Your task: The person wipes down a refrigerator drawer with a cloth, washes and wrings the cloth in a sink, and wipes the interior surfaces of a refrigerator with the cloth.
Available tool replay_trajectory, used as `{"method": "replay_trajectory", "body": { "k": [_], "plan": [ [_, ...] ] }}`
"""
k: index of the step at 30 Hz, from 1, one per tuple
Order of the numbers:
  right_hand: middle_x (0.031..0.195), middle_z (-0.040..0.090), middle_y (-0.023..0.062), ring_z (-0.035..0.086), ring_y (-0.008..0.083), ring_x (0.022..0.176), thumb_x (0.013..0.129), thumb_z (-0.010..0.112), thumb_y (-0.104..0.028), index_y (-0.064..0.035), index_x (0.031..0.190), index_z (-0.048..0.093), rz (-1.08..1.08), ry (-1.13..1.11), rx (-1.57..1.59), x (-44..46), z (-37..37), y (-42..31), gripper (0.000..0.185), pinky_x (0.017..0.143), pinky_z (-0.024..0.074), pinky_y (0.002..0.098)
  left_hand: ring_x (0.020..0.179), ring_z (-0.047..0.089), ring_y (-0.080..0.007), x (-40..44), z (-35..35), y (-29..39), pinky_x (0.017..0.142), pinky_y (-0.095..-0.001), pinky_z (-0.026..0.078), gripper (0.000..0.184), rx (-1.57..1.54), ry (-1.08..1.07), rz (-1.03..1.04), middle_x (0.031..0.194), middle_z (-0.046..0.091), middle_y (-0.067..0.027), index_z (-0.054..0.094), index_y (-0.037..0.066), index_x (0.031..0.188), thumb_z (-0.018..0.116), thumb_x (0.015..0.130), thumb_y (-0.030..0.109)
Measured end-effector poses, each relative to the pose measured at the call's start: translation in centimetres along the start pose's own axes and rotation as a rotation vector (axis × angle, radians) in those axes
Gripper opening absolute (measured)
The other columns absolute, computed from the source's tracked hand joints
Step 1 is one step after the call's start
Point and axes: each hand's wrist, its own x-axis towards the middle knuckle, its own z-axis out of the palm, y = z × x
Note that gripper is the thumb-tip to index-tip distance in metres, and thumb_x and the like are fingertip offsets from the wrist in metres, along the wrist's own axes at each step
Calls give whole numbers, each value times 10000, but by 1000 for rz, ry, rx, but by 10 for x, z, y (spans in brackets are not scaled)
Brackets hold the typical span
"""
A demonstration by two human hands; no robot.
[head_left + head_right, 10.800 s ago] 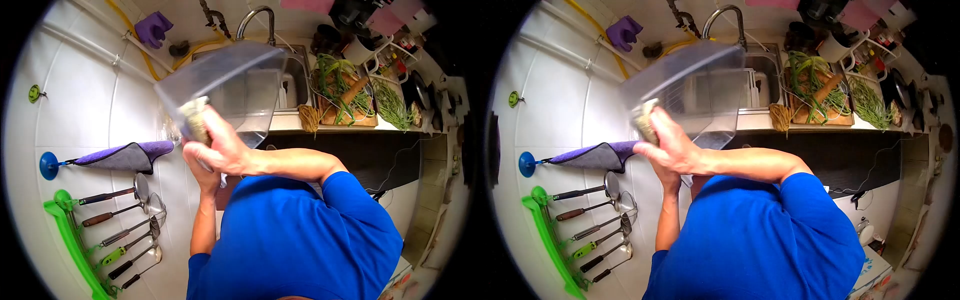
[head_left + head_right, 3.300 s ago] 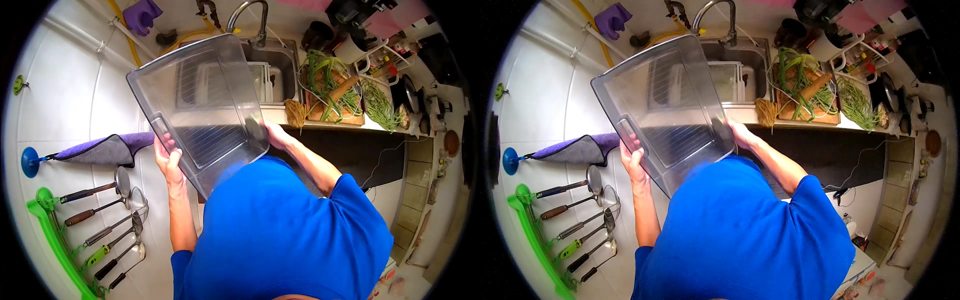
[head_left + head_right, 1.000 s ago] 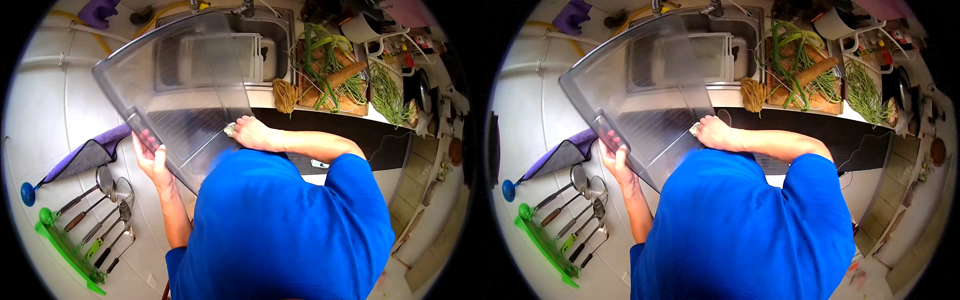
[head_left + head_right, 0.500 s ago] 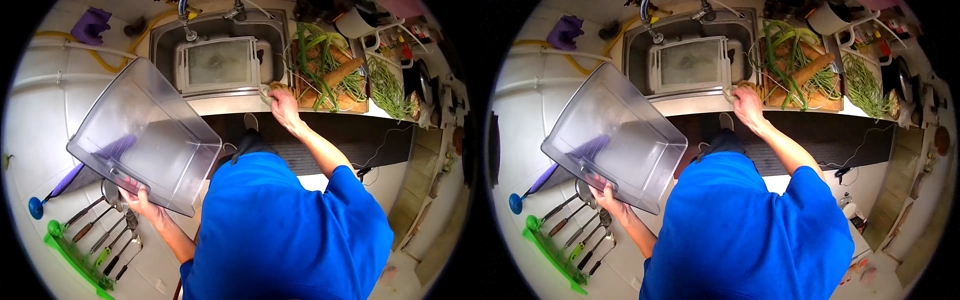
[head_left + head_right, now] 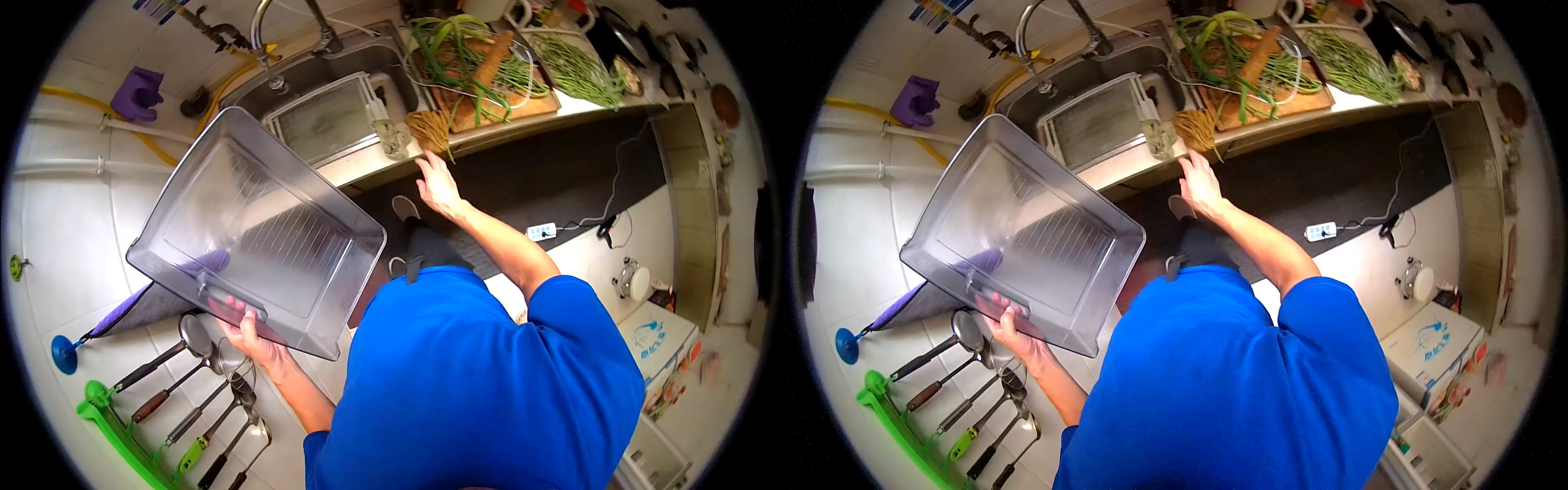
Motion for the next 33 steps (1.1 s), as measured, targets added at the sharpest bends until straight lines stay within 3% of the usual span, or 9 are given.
{"method": "replay_trajectory", "body": {
  "k": [5, 10, 13, 17, 18, 22, 25, 27, 33],
  "plan": [
    [1085, 684, 207, 656, 345, 1040, 877, 670, -238, 11, 1138, 662, 395, -207, 368, -121, -14, 19, 361, 942, 507, 420, 1028, 495, -140, -14, -1, -4, 816, -265, 465, 752, -49, -146, -38, 1284, 493, -86, 336, 61, 1500, 534, 775, 32],
    [1111, 692, 99, 643, 170, 1016, 909, 697, -242, 6, 1211, 643, 449, -277, 922, -192, -67, -1, 394, 931, 512, 328, 1077, 508, -205, -32, 34, -8, 899, -322, 441, 789, -224, -316, -185, 1316, 479, -121, 321, 85, 1513, 526, 752, 38],
    [1298, 585, 96, 564, 160, 1141, 850, 709, -104, -66, 1478, 394, 335, -562, 1190, -212, -133, -34, 704, 999, 468, 304, 1091, 527, -217, -56, 72, -5, 901, -364, 457, 795, -316, -472, -306, 1305, 503, -135, 304, 135, 1525, 547, 773, 54],
    [1447, 449, 144, 500, 222, 1246, 779, 740, -40, -107, 1569, 139, 187, -615, 1445, -230, -168, -34, 995, 1010, 467, 346, 1087, 549, -219, -95, 149, 3, 928, -389, 465, 793, -354, -692, -323, 1315, 512, -152, 284, 153, 1522, 590, 795, 70],
    [1461, 434, 158, 502, 235, 1255, 773, 788, -81, -115, 1575, 85, 229, -566, 1426, -279, -190, -132, 1068, 1001, 471, 355, 1093, 543, -219, -93, 83, 61, 948, -401, 450, 808, -430, -729, -374, 1311, 513, -149, 279, 153, 1523, 600, 786, 67],
    [1488, 393, 198, 542, 280, 1220, 858, 773, -210, -77, 1565, -6, 53, -248, 1448, -329, -221, -122, 1061, 919, 532, 376, 1117, 521, -217, -164, 142, 100, 1007, -443, 399, 848, -452, -919, -329, 1307, 514, -138, 273, 148, 1523, 622, 755, 61],
    [1467, 418, 221, 623, 346, 1119, 918, 664, -404, -52, 1558, -1, 218, 87, 1884, -370, -259, -122, 987, 888, 547, 417, 1115, 508, -212, -240, 189, 127, 1014, -445, 379, 878, -336, -1008, -250, 1289, 515, -124, 273, 147, 1524, 635, 728, 64],
    [1432, 453, 236, 657, 338, 1050, 940, 647, -391, -37, 1554, 33, 566, 238, 1931, -362, -268, -71, 938, 842, 564, 415, 1111, 513, -235, -273, 254, 82, 967, -438, 426, 877, -178, -1073, -218, 1266, 534, -130, 263, 137, 1534, 631, 738, 102],
    [1362, 504, 226, 691, 280, 940, 954, 570, -174, 43, 1526, 100, 611, 600, 1751, -419, -350, 3, 772, 744, 567, 352, 1103, 519, -235, -391, 349, 70, 962, -425, 434, 903, -191, -1321, -316, 1294, 500, -139, 174, 138, 1557, 609, 767, 86]
  ]
}}
